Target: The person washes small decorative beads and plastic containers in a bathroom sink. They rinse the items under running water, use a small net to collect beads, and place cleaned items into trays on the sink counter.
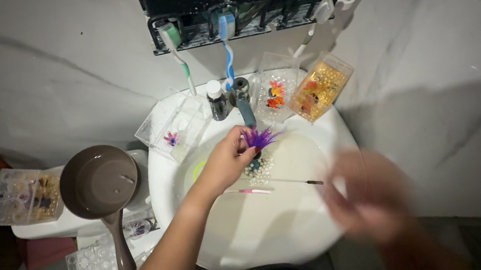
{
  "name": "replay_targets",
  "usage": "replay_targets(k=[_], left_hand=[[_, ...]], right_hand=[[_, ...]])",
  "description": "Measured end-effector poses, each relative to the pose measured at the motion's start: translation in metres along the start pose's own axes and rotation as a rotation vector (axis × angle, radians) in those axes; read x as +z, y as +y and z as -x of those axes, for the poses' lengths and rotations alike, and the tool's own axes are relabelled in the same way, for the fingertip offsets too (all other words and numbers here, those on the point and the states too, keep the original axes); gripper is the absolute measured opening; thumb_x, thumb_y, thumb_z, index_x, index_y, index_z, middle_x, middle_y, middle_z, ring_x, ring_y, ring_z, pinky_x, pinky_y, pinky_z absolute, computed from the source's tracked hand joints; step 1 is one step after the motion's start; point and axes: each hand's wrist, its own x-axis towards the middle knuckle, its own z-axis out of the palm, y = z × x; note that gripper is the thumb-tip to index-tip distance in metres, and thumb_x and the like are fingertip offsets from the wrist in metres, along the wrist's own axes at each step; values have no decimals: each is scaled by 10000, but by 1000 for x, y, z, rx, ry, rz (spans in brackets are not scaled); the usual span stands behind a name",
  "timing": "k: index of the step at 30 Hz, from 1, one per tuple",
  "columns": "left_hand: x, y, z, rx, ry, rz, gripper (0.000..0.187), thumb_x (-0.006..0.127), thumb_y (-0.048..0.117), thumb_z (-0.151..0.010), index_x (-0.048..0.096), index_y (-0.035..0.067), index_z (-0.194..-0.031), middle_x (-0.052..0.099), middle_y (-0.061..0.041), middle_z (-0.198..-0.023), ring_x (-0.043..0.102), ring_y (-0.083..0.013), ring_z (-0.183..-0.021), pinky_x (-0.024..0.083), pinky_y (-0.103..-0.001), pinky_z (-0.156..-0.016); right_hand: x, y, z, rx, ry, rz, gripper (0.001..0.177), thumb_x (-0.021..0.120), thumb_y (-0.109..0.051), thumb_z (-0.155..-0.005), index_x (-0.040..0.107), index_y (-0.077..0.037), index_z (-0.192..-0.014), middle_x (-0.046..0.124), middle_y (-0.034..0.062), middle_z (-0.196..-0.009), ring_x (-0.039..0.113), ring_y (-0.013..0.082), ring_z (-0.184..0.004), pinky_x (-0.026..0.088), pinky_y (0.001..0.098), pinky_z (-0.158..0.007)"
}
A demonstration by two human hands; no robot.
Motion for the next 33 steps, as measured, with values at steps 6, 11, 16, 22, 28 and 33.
replay_targets(k=[6, 11, 16, 22, 28, 33], left_hand=[[4, -20, 2, 13, -91, 111, 394, 618, 30, -953, 517, 88, -1329, 682, 5, -817, 588, -68, -729, 484, -234, -684], [7, -24, 1, 100, -193, 399, 481, 597, 38, -964, 472, 77, -1426, 743, -29, -1084, 675, -53, -975, 530, -218, -845], [-5, -7, 21, 64, -31, 172, 593, 724, 112, -878, 479, 98, -1418, 622, -16, -1259, 699, -110, -912, 586, -272, -770], [-85, 26, 48, 193, 225, -233, 208, 679, 192, -920, 750, 133, -1107, 785, -57, -998, 755, -174, -839, 594, -336, -761], [-162, 53, 58, 66, 523, -462, 204, 698, 153, -904, 755, 109, -1095, 742, -105, -990, 702, -271, -768, 552, -373, -721], [-166, 41, 64, 156, 557, -468, 200, 711, 134, -890, 756, 98, -1081, 718, -109, -1019, 687, -285, -848, 558, -381, -739]], right_hand=[[34, 30, -35, 293, -235, 109, 384, 778, -130, -848, 701, -83, -1222, 664, 60, -1018, 601, 162, -717, 522, 303, -658], [44, 50, -31, 577, -425, 212, 248, 788, -183, -848, 790, -103, -1082, 701, 77, -822, 614, 192, -644, 520, 324, -638], [37, 64, -28, 533, -345, -6, 187, 730, -120, -897, 763, -11, -1045, 788, 79, -907, 733, 117, -770, 572, 275, -708], [37, 71, -40, 545, -294, -55, 176, 704, -59, -914, 724, 35, -1061, 795, 85, -910, 746, 87, -812, 590, 236, -739], [55, 64, -53, 554, -191, -192, 188, 671, -21, -927, 694, 18, -1109, 753, 82, -985, 695, 77, -853, 561, 224, -772], [65, 74, -70, 422, -170, -12, 129, 641, -6, -962, 732, -21, -1053, 704, 98, -1021, 697, 126, -826, 548, 243, -750]])
